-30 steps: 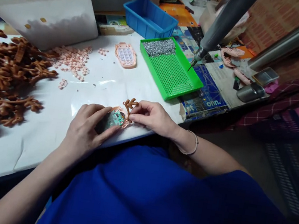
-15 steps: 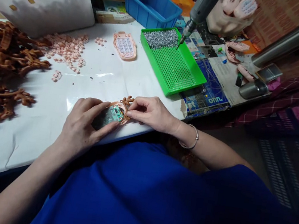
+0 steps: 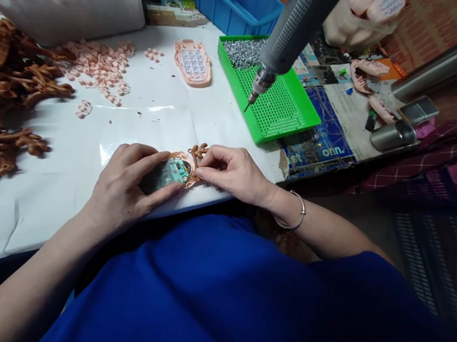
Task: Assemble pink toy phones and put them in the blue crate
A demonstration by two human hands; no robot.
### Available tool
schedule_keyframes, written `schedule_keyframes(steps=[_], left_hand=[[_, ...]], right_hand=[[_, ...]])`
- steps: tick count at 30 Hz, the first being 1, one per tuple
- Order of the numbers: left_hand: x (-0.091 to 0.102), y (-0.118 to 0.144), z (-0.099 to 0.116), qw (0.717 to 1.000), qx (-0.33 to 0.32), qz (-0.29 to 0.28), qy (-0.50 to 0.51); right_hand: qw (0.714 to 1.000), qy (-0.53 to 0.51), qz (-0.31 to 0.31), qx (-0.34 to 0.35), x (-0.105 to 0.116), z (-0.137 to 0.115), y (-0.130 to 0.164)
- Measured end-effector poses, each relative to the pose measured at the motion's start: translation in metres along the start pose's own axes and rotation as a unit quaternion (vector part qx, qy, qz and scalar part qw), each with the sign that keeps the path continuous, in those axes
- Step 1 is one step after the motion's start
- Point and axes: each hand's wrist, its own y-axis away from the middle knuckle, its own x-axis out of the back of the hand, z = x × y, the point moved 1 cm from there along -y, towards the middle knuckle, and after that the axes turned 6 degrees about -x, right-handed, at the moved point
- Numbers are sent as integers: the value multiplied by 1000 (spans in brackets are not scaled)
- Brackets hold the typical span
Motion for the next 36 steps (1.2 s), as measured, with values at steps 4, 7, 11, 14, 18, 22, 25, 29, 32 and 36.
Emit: schedule_keyframes(steps=[4, 7, 11, 14, 18, 22, 25, 29, 32, 36], left_hand=[[0, 0, -1, 1000, 1, -1, -2], [-1, 1, -2, 1000, -10, 1, -18], [-1, 1, -2, 999, -32, 16, -28], [-1, 0, -1, 999, -35, 14, -23], [-1, 0, -2, 999, -37, 13, -16], [-1, -1, -4, 998, -51, 12, -27], [0, -1, -5, 999, -41, 8, -12], [0, -1, -5, 1000, -2, -10, 20], [0, -1, -6, 999, 24, -17, 34], [0, -1, -6, 998, 46, -22, 48]], right_hand=[[999, 15, 24, 21, -3, 0, 1], [997, 52, 41, 39, -5, 1, 1], [993, 87, 40, 66, -5, 3, 1], [993, 86, 30, 75, -4, 4, 1], [990, 107, 22, 86, -4, 4, 0], [986, 152, -3, 73, -1, -1, -6], [982, 175, -55, 37, 5, -5, -9], [979, 199, -18, 33, 11, -8, -10], [975, 193, 76, 75, 12, -6, -12], [989, 121, 38, 73, 8, -1, -24]])
